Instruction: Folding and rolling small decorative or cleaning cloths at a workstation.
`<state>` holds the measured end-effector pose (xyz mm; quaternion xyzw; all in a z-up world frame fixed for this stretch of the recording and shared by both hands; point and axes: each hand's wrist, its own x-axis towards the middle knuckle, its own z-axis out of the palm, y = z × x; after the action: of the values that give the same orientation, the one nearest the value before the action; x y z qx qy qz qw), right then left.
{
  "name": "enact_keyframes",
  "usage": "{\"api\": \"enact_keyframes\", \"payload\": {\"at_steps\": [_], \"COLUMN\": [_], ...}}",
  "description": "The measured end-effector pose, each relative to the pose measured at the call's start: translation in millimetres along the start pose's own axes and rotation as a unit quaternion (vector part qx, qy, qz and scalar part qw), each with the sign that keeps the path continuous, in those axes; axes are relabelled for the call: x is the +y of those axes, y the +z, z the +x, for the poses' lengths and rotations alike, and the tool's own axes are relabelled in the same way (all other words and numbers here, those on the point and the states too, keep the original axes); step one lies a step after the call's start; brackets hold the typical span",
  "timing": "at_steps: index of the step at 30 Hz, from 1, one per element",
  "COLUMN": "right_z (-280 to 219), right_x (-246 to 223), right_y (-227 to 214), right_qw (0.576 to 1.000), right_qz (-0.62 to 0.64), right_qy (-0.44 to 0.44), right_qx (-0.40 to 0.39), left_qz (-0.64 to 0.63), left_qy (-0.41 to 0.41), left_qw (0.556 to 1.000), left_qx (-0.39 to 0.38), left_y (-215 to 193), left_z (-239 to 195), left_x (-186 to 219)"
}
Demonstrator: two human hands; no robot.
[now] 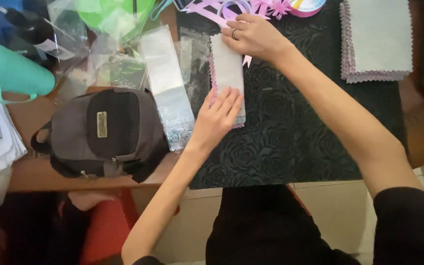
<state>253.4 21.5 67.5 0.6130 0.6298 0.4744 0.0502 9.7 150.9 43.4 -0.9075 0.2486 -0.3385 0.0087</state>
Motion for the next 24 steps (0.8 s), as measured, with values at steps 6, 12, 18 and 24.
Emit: {"api": "enact_keyframes", "payload": {"at_steps": [6,12,18,24], "right_z": [-7.1,-11.2,-13.8,-10.9], "right_x": [-6.1,-13.0,-51.7,-50.3], "right_y": [8.2,-21.7,-58.2,-57.8], "right_qw": [0.999,0.952,0.876,0.873], "right_qz": [0.02,0.235,0.391,0.394], "right_qy": [-0.01,0.121,0.177,0.186], "right_qx": [-0.031,-0.153,-0.22,-0.219], "left_qz": [0.007,-0.099,-0.043,-0.128], "left_qy": [-0.008,-0.082,-0.217,-0.294], "left_qw": [1.0,0.991,0.968,0.943], "left_qx": [-0.018,-0.046,-0.115,-0.088], "left_y": [5.8,-3.5,-3.4,-6.0], "left_z": [-3.6,-9.2,-23.3,-30.1], "left_x": [9.4,22.9,53.9,74.6]}}
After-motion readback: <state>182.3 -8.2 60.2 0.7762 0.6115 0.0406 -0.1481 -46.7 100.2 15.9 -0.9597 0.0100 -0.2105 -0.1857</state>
